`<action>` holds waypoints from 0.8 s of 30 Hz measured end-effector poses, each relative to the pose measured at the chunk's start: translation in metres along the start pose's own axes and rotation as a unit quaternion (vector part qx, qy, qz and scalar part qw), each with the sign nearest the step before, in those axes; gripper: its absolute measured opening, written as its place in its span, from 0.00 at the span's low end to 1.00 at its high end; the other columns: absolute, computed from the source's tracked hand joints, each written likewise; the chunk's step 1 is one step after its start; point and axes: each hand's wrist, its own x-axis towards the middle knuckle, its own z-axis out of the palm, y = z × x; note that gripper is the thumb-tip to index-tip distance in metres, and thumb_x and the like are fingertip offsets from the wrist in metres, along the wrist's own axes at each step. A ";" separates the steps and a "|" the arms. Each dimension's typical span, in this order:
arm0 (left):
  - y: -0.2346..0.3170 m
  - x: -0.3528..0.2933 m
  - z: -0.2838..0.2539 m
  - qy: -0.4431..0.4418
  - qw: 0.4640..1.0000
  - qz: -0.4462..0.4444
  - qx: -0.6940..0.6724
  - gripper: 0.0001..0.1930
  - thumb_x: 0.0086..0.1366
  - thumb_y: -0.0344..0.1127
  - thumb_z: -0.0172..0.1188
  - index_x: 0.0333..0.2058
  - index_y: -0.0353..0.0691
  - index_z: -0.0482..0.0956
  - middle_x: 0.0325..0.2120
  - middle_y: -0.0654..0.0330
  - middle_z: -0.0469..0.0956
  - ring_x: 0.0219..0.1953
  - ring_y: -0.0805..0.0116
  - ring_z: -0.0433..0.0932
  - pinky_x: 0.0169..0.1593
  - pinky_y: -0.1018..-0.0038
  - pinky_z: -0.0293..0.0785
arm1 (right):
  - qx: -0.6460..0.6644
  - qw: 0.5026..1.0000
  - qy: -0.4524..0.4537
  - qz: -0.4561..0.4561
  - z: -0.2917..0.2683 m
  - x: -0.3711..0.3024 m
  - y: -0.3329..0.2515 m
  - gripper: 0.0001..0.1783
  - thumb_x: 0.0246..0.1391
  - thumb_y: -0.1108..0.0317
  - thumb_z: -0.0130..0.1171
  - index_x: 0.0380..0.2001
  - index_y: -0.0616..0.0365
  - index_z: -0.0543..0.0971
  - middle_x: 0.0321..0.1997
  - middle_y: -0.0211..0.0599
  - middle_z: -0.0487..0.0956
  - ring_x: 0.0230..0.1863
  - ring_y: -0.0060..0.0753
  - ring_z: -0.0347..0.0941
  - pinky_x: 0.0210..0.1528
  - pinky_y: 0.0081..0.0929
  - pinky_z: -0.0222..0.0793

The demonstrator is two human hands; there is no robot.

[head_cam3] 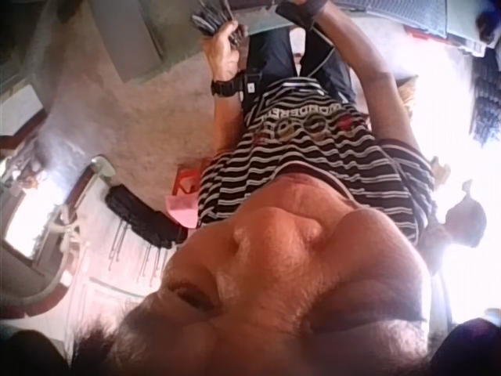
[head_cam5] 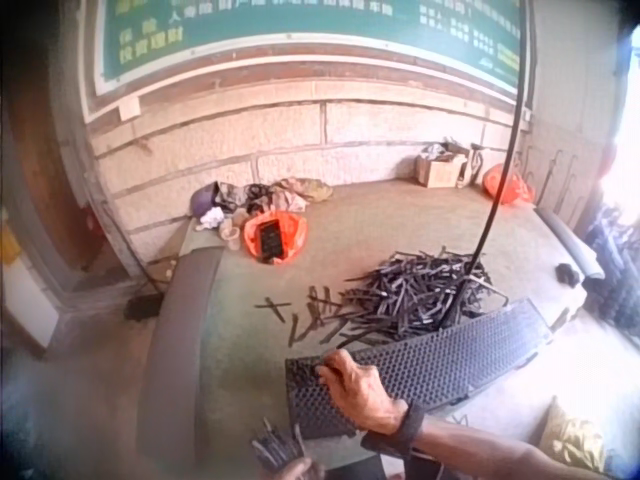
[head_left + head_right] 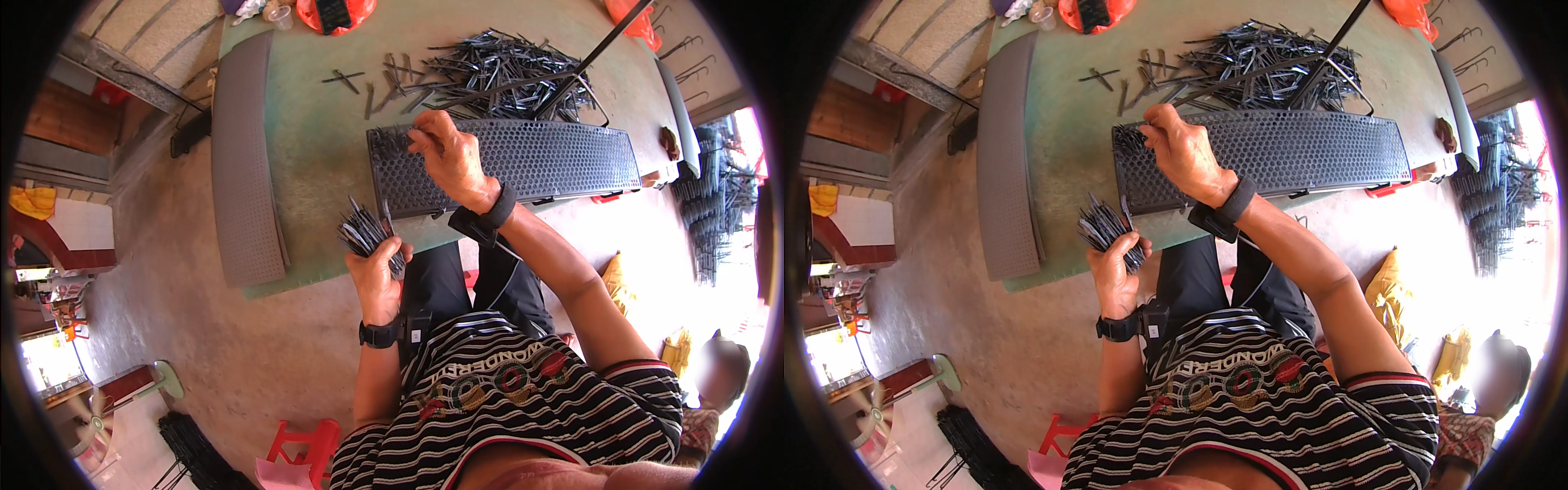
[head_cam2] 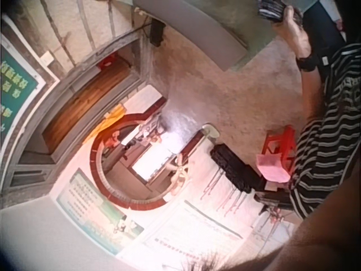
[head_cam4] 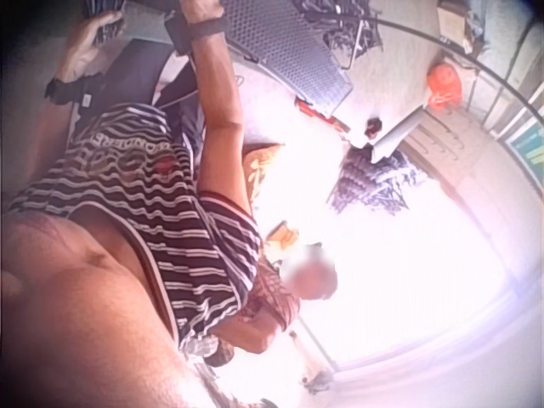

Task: The person inserts small metal rods into the holes of a black plastic hanger base. They hold a bundle of rods in their left hand and use their right hand to pick and insert them one by one. The person occasionally adjusts the camera and repositions the hanger base on the table.

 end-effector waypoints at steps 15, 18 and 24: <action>0.006 -0.006 0.009 -0.025 1.000 0.003 0.002 0.12 0.51 0.21 0.60 0.36 0.32 0.74 0.27 0.54 0.78 0.23 0.61 0.79 0.24 0.72 0.74 | 0.071 0.942 -0.250 0.213 -0.011 -0.031 -0.030 0.11 0.48 0.66 0.62 0.27 0.65 0.78 0.18 0.35 0.77 0.18 0.19 0.72 0.19 0.19 0.67; 0.004 -0.009 0.016 -0.034 0.999 0.003 0.003 0.12 0.51 0.21 0.59 0.37 0.32 0.74 0.28 0.52 0.78 0.24 0.62 0.78 0.24 0.71 0.74 | 0.162 0.916 -0.159 0.331 -0.018 -0.033 -0.028 0.08 0.52 0.71 0.57 0.29 0.67 0.77 0.20 0.32 0.77 0.19 0.17 0.73 0.19 0.15 0.67; 0.002 -0.010 0.012 -0.032 0.999 -0.003 0.009 0.12 0.50 0.20 0.59 0.36 0.30 0.74 0.26 0.54 0.77 0.22 0.64 0.77 0.22 0.72 0.73 | 0.093 0.985 0.056 0.132 -0.015 -0.008 -0.017 0.10 0.52 0.76 0.55 0.38 0.63 0.68 0.23 0.36 0.78 0.24 0.21 0.77 0.24 0.15 0.71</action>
